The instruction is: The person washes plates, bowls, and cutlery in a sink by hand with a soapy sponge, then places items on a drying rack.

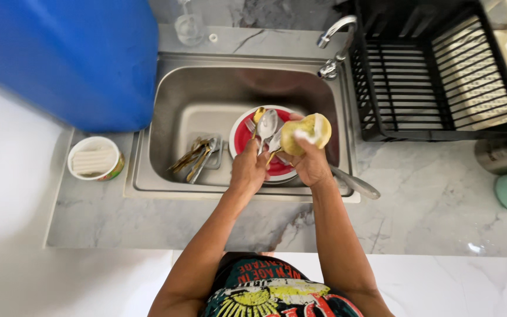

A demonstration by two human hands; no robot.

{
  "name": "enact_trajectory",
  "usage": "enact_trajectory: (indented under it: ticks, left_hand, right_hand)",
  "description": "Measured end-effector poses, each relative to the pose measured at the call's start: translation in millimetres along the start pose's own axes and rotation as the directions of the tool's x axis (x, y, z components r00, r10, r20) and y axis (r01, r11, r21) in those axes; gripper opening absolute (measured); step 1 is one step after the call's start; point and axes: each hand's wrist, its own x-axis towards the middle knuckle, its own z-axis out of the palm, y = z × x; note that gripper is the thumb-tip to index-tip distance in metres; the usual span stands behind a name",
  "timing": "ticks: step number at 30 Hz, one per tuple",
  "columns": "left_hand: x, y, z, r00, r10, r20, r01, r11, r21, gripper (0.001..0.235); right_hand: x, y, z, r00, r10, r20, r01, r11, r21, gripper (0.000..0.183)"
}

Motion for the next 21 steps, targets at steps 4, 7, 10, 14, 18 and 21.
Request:
enact_trajectory:
  ticks: [4, 7, 10, 14, 18, 21]
  left_hand:
    - [-8.7, 8.8, -2.6, 1.0, -0.009, -0.016, 0.009, 1.0, -0.013, 0.015]
    - [-8.4, 6.7, -6.1, 0.999, 0.034, 0.009, -0.035, 0.999, 0.016, 0.022]
    - [-3.5, 7.7, -27.7, 0.996, 0.005, 0.086, -0.033, 0.946, 0.322, 0.027]
    - [43.7, -38.0, -74.6, 0.988, -0.131, -0.079, 0.151, 0.753, 0.64, 0.042]
    - [69.4, -83.3, -105.1, 0.97, 0.022, -0.241, 0.18, 0.599, 0.78, 0.029]
    - [67.9, -111.5, -106.9, 0.937, 0.269, -0.223, 0.118, 0.358, 0.926, 0.021]
  right_hand:
    - [12.7, 43.2, -12.1, 0.999, 0.021, -0.05, -0.024, 0.999, -0.049, 0.074]
    - [19.7, 62.1, -10.3, 0.967, -0.137, -0.215, 0.105, 0.983, -0.153, 0.062]
    - [18.9, 78.3, -15.8, 0.903, -0.274, -0.33, 0.14, 0.915, -0.377, 0.053]
    - [35.8, 64.3, -40.8, 0.835, -0.224, -0.503, 0.089, 0.956, -0.279, 0.04]
    - [37.9, 64.8, -46.5, 0.786, -0.266, -0.557, 0.109, 0.948, -0.298, 0.027]
    - [24.4, 44.7, -23.0, 0.813, -0.244, -0.528, 0.1, 0.953, -0.287, 0.012]
